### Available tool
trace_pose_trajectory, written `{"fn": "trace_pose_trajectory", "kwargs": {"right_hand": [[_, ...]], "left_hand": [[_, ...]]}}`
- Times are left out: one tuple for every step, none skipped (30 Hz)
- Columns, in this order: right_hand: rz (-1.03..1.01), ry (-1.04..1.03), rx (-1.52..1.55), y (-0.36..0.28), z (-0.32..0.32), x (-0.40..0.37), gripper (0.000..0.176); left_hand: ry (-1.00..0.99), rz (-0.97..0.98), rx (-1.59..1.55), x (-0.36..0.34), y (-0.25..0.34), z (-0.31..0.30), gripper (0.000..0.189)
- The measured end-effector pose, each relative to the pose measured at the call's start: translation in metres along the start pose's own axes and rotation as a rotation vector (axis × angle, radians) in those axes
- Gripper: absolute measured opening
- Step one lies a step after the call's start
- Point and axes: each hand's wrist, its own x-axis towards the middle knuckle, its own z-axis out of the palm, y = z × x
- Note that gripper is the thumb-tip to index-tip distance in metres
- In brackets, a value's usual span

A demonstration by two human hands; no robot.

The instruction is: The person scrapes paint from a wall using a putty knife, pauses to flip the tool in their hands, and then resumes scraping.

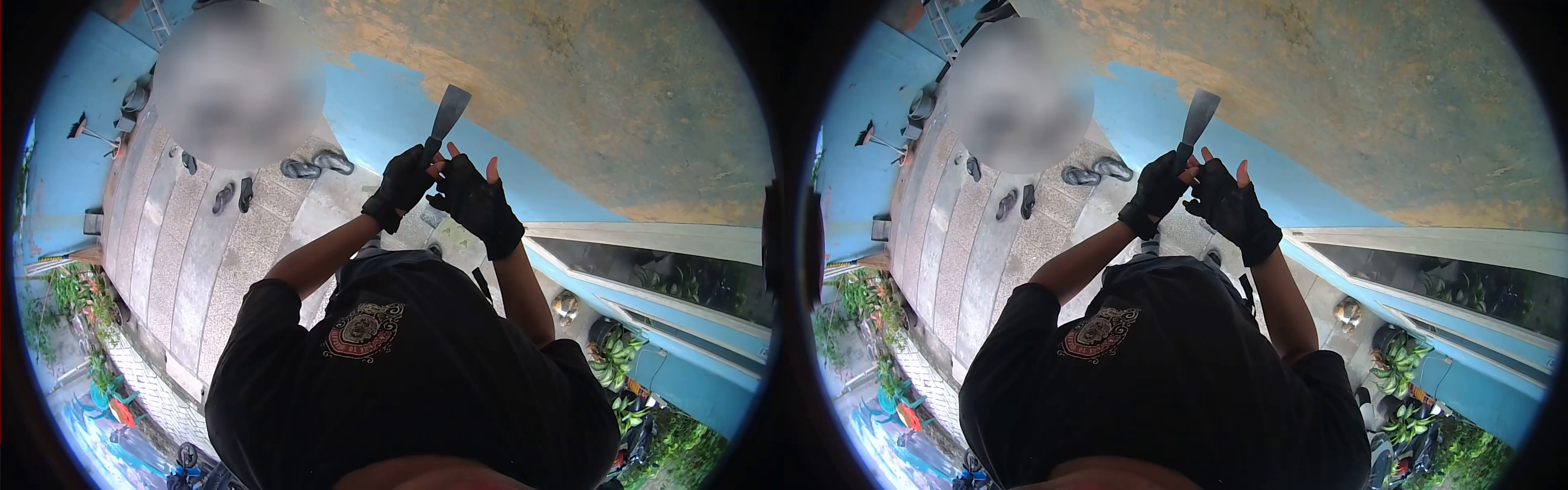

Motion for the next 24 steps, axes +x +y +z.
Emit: {"fn": "trace_pose_trajectory", "kwargs": {"right_hand": [[0.008,0.015,-0.041,-0.004,0.001,-0.006,0.095],[0.016,0.029,-0.08,-0.006,0.0,-0.012,0.094],[0.023,0.021,-0.08,-0.008,-0.005,-0.015,0.094],[0.036,-0.035,-0.079,-0.008,-0.013,-0.018,0.092],[0.049,-0.091,-0.08,-0.008,-0.02,-0.021,0.091],[0.058,-0.099,-0.083,-0.008,-0.027,-0.023,0.091],[0.076,-0.135,-0.065,-0.009,-0.032,-0.023,0.089],[0.094,-0.168,-0.046,-0.011,-0.038,-0.024,0.087],[0.103,-0.174,-0.046,-0.013,-0.04,-0.025,0.087],[0.108,-0.208,-0.11,-0.014,-0.04,-0.025,0.084],[0.113,-0.241,-0.174,-0.014,-0.04,-0.026,0.082],[0.121,-0.245,-0.171,-0.015,-0.034,-0.029,0.082],[0.112,-0.184,-0.242,-0.017,-0.025,-0.033,0.081],[0.102,-0.123,-0.313,-0.019,-0.02,-0.034,0.08],[0.104,-0.127,-0.315,-0.021,-0.023,-0.035,0.08],[0.108,-0.159,-0.283,-0.023,-0.027,-0.034,0.08],[0.112,-0.19,-0.251,-0.026,-0.03,-0.033,0.08],[0.113,-0.194,-0.254,-0.029,-0.027,-0.034,0.08],[0.095,-0.094,-0.12,-0.031,-0.023,-0.035,0.08],[0.079,0.006,0.013,-0.032,-0.019,-0.036,0.081],[0.081,0.003,0.013,-0.034,-0.017,-0.034,0.081],[0.054,-0.089,0.009,-0.038,-0.016,-0.033,0.083],[0.026,-0.179,0.005,-0.04,-0.016,-0.032,0.084],[0.039,-0.164,0.072,-0.04,-0.016,-0.03,0.088]], "left_hand": [[0.012,0.0,0.003,-0.002,0.005,0.006,0.015],[0.017,-0.041,-0.001,-0.004,0.011,0.012,0.016],[0.022,-0.082,-0.005,-0.006,0.019,0.018,0.016],[0.034,-0.083,-0.003,-0.007,0.023,0.022,0.016],[0.025,0.002,0.105,-0.009,0.027,0.028,0.016],[0.015,0.089,0.213,-0.009,0.029,0.032,0.015],[0.027,0.09,0.215,-0.009,0.025,0.035,0.015],[0.015,0.141,0.318,-0.01,0.019,0.037,0.015],[0.003,0.189,0.421,-0.01,0.015,0.039,0.014],[0.012,0.185,0.425,-0.01,0.012,0.04,0.014],[0.036,0.141,0.412,-0.01,0.008,0.04,0.013],[0.06,0.098,0.399,-0.011,0.004,0.042,0.013],[0.066,0.095,0.401,-0.011,0.001,0.045,0.013],[0.134,0.011,0.248,-0.009,-0.002,0.049,0.013],[0.199,-0.07,0.093,-0.008,-0.001,0.052,0.013],[0.195,-0.085,0.086,-0.011,0.0,0.054,0.011],[0.197,-0.081,0.085,-0.015,0.001,0.057,0.011],[0.228,0.038,0.156,-0.018,0.005,0.06,0.011],[0.258,0.156,0.227,-0.022,0.008,0.061,0.011],[0.188,0.013,0.381,-0.026,0.012,0.057,0.013],[0.191,0.013,0.383,-0.028,0.013,0.058,0.013],[0.134,-0.064,0.17,-0.028,0.014,0.06,0.014],[0.075,-0.14,-0.043,-0.029,0.015,0.06,0.015],[0.066,-0.142,0.121,-0.029,0.03,0.057,0.016]]}}
